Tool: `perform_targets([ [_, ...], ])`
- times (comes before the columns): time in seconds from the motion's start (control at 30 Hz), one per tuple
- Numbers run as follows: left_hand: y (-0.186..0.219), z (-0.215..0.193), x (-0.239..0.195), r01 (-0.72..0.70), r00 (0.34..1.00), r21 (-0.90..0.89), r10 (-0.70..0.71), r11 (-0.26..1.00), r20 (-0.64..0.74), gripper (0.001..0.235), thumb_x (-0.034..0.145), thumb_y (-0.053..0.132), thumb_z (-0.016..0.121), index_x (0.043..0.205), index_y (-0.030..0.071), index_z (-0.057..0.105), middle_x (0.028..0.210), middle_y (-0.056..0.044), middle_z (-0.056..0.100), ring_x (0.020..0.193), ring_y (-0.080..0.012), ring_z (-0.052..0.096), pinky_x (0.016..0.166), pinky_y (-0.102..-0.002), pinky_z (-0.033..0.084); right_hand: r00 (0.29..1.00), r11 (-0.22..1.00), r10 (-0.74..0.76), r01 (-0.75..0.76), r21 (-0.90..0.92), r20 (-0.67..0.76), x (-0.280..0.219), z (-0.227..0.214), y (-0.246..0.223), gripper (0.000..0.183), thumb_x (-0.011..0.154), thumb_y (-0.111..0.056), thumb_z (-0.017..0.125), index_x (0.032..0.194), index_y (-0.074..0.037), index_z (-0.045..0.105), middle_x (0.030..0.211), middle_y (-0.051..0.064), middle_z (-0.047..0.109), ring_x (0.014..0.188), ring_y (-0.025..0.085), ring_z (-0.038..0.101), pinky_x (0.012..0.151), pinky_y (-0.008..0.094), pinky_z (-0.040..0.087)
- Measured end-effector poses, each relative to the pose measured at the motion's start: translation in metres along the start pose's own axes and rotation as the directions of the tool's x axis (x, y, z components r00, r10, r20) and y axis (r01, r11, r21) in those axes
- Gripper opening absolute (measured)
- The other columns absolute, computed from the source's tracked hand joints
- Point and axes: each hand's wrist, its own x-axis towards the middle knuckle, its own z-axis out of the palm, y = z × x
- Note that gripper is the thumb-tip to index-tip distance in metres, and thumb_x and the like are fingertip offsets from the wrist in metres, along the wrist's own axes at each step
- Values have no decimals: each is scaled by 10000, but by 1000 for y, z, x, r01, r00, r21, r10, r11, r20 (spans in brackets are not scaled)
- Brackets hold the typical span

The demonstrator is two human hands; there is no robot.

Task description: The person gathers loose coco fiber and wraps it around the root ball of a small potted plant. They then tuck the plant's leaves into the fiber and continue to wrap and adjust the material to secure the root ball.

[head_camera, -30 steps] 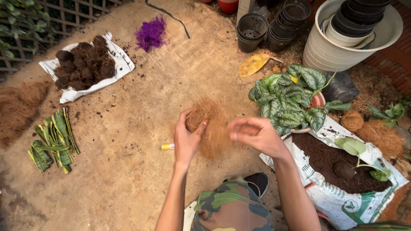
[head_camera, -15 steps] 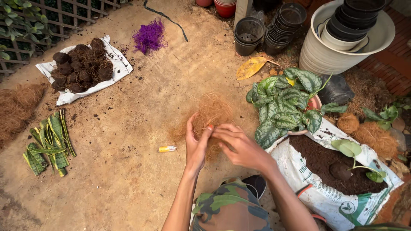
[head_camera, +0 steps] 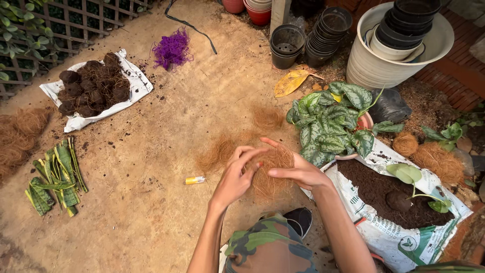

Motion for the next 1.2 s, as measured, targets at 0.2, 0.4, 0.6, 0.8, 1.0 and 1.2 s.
perform_targets([
  [0.2, 0, 1, 18, 21, 997, -256, -38, 966, -63, 679, 931, 339, 672, 1518, 128, 405, 1566, -184, 473, 1463, -319, 462, 1210, -515, 382, 970, 993, 111, -98, 66, -218, 5, -2, -1, 795, 715, 35, 832, 1434, -2, 494, 1373, 134, 652, 1271, 236, 625, 1089, 379, 513],
  [0.4, 24, -1, 0, -42, 952, 39, 52, 998, -301, 1056, 732, 456, 825, 1552, 98, 263, 1667, -230, 156, 1511, -365, 248, 1156, -546, 254, 842, 990, 3, 75, 122, -539, 7, -8, -4, 610, 792, 46, 769, 1369, 47, 571, 1304, 168, 676, 1187, 273, 644, 1019, 385, 540],
  [0.6, 31, 25, 12, 512, 856, -50, -514, 858, -58, 742, 974, 366, 709, 1636, 189, 425, 1106, -288, 794, 983, -485, 650, 876, -548, 538, 877, 939, -9, 172, 296, -480, 3, 1, 1, 786, 722, 48, 798, 1428, 1, 455, 1342, 173, 624, 1252, 290, 613, 1068, 434, 523],
  [0.8, -13, 15, 20, 115, 984, -501, -167, 858, -59, 493, 875, 190, 779, 1310, 1, 643, 1015, -117, 806, 924, -155, 772, 820, -293, 611, 914, 964, 90, 21, 267, -395, -13, -20, -20, 1083, 629, -74, 891, 1562, 6, 348, 1532, 233, 506, 1418, 360, 494, 1208, 516, 373],
  [1.0, 3, 8, 17, -8, 997, -204, -8, 979, -78, 375, 888, 137, 769, 1255, 60, 756, 1171, -146, 753, 1006, -188, 726, 869, -316, 580, 996, 974, -55, 70, 218, -77, -28, -25, -55, 1308, 568, -250, 942, 1591, -237, 127, 1620, 153, 307, 1442, 375, 394, 1142, 600, 382],
  [1.2, 34, 13, 11, -218, 962, -81, 201, 973, -185, 530, 908, 119, 706, 1428, 100, 608, 1508, -150, 582, 1383, -283, 547, 1108, -447, 487, 953, 940, 4, -107, -324, -303, -15, -8, -38, 972, 666, -249, 879, 1526, -122, 443, 1571, 136, 495, 1407, 309, 525, 1161, 511, 409],
])
